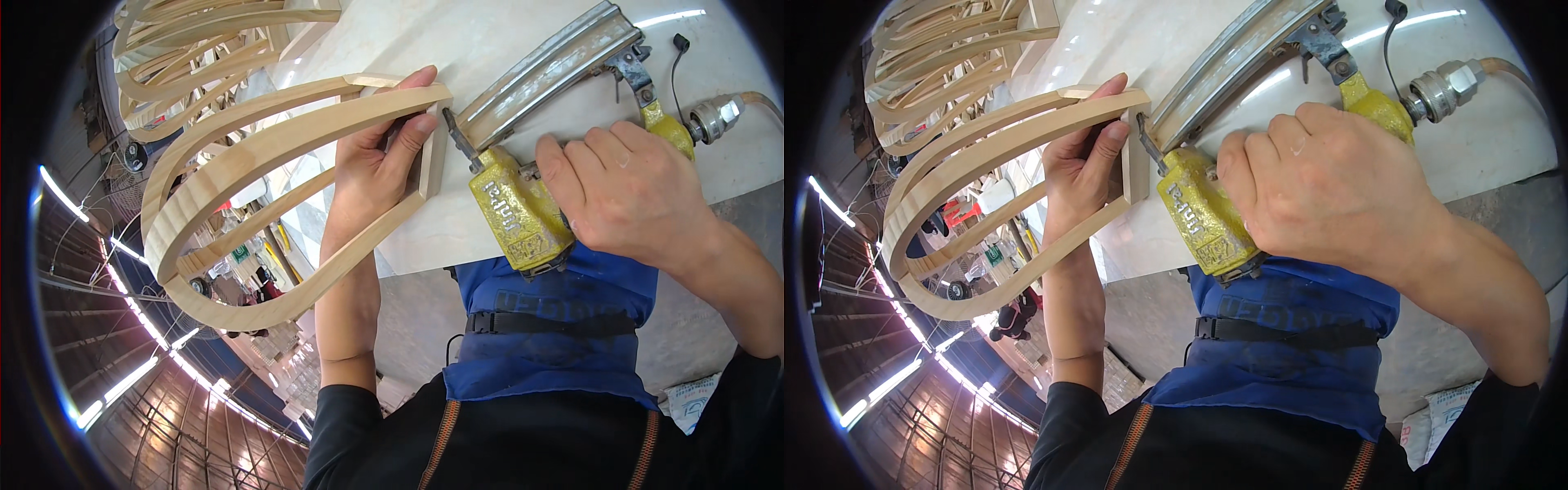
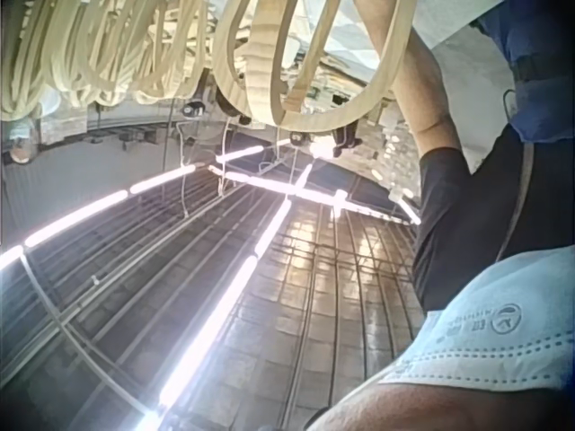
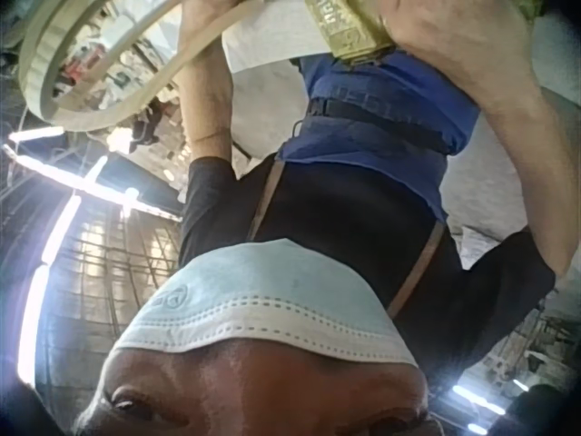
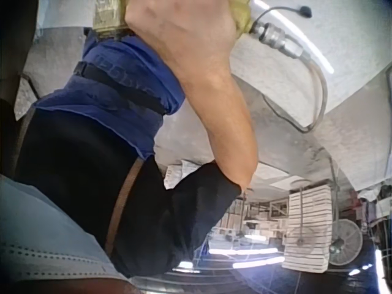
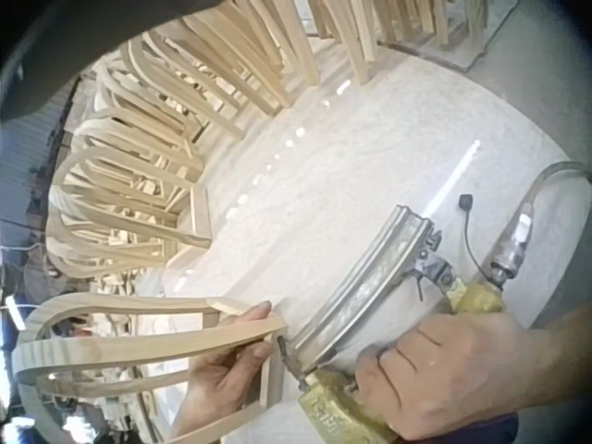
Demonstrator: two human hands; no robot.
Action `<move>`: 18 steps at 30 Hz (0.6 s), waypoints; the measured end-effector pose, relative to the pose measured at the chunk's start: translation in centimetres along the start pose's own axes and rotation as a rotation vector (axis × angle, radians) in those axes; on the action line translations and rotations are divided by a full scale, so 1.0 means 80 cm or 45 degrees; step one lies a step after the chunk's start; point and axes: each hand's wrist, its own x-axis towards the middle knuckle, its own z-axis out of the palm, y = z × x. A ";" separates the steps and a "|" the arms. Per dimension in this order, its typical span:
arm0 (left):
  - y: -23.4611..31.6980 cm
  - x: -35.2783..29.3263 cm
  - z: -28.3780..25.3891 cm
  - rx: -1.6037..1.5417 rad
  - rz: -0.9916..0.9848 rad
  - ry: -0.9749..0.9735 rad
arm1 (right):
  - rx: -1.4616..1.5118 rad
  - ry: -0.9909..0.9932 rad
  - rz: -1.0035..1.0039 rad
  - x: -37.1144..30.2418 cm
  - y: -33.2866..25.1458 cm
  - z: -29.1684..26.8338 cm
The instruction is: The recorder is assembling curved wooden frames by nailing small wood strips onto the frame structure using a pneumatic nail gun.
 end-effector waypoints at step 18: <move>0.032 -0.104 -0.083 -0.127 -0.143 -0.030 | 0.264 -0.123 0.232 0.022 -0.020 -0.135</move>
